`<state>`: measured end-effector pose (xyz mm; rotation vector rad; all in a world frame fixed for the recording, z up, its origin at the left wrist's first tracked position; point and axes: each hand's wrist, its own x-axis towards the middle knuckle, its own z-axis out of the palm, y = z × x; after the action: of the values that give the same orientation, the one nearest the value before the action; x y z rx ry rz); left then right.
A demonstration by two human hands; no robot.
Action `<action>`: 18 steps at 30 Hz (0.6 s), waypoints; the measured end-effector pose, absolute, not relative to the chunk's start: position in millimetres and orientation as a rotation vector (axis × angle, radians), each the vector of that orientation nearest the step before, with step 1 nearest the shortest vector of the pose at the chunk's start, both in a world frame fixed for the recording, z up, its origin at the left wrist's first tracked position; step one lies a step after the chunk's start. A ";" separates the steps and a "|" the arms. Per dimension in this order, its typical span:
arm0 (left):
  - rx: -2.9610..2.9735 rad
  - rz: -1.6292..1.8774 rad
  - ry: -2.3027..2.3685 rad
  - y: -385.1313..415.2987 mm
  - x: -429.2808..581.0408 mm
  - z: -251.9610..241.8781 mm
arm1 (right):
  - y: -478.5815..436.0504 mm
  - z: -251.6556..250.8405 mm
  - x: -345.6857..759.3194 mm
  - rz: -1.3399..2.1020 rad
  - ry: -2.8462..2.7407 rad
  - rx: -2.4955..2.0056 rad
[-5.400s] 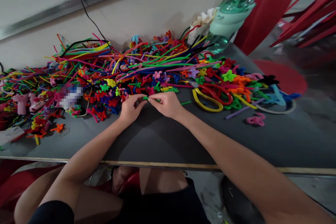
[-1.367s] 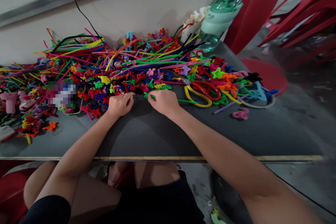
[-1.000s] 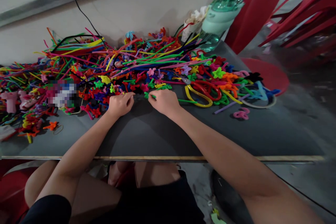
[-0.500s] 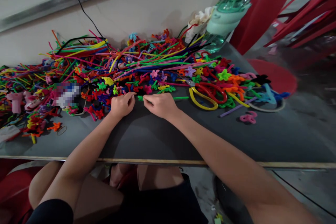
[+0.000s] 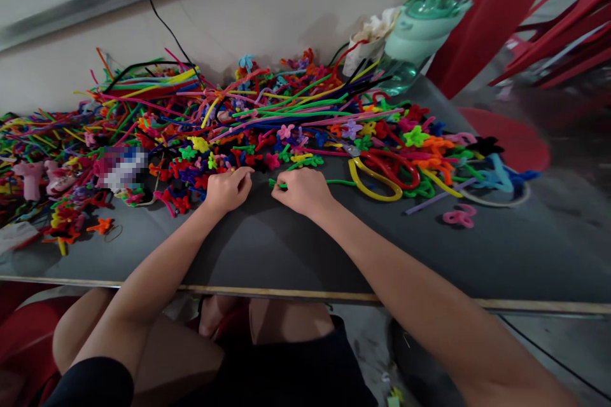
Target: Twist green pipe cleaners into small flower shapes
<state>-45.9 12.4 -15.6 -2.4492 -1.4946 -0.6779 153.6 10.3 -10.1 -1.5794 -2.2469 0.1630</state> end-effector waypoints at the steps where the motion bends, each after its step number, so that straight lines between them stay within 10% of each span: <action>1: -2.452 -0.675 -1.488 12.6 -45.7 -15.9 | 10.9 -10.4 153.5 0.168 -2.256 -1.592; 18: -2.617 -0.566 -1.375 14.7 -44.3 -21.3 | 18.7 -10.4 156.4 0.475 -2.155 -1.275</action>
<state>-44.3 14.7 -21.3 -2.6170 -1.3755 -0.5662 156.4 18.7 -10.4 -1.2753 -2.1555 0.4749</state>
